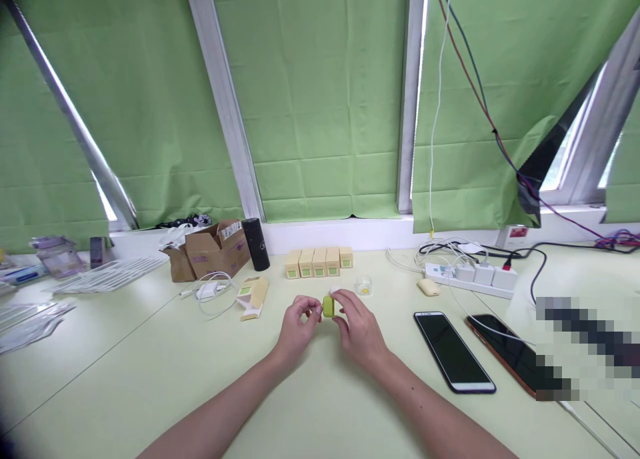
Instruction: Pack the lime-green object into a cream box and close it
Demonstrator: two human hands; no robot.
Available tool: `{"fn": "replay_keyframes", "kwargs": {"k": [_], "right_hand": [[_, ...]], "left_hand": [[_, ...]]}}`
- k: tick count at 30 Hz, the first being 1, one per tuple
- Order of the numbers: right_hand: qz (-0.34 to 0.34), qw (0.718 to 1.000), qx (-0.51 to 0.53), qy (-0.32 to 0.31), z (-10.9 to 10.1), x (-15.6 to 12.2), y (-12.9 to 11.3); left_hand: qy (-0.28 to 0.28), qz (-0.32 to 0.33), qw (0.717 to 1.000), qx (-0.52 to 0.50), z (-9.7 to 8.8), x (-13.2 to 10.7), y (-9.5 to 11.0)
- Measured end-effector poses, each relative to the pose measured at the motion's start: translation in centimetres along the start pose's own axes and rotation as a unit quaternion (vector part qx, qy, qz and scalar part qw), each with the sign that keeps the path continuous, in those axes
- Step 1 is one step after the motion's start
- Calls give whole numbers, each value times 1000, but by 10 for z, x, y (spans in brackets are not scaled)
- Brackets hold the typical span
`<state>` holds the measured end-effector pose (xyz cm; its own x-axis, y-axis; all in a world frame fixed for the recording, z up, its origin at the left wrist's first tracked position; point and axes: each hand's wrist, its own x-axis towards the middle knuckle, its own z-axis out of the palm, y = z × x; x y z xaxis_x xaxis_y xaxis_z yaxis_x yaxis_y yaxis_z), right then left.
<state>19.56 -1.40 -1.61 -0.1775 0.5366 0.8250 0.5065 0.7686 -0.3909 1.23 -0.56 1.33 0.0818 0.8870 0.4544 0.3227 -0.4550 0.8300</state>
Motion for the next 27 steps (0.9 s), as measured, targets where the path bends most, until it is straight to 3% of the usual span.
{"fn": "replay_keyframes", "kwargs": {"k": [27], "right_hand": [[4, 1000, 5, 10, -2, 2, 2]], "left_hand": [[26, -7, 1000, 0, -1, 2, -6]]}}
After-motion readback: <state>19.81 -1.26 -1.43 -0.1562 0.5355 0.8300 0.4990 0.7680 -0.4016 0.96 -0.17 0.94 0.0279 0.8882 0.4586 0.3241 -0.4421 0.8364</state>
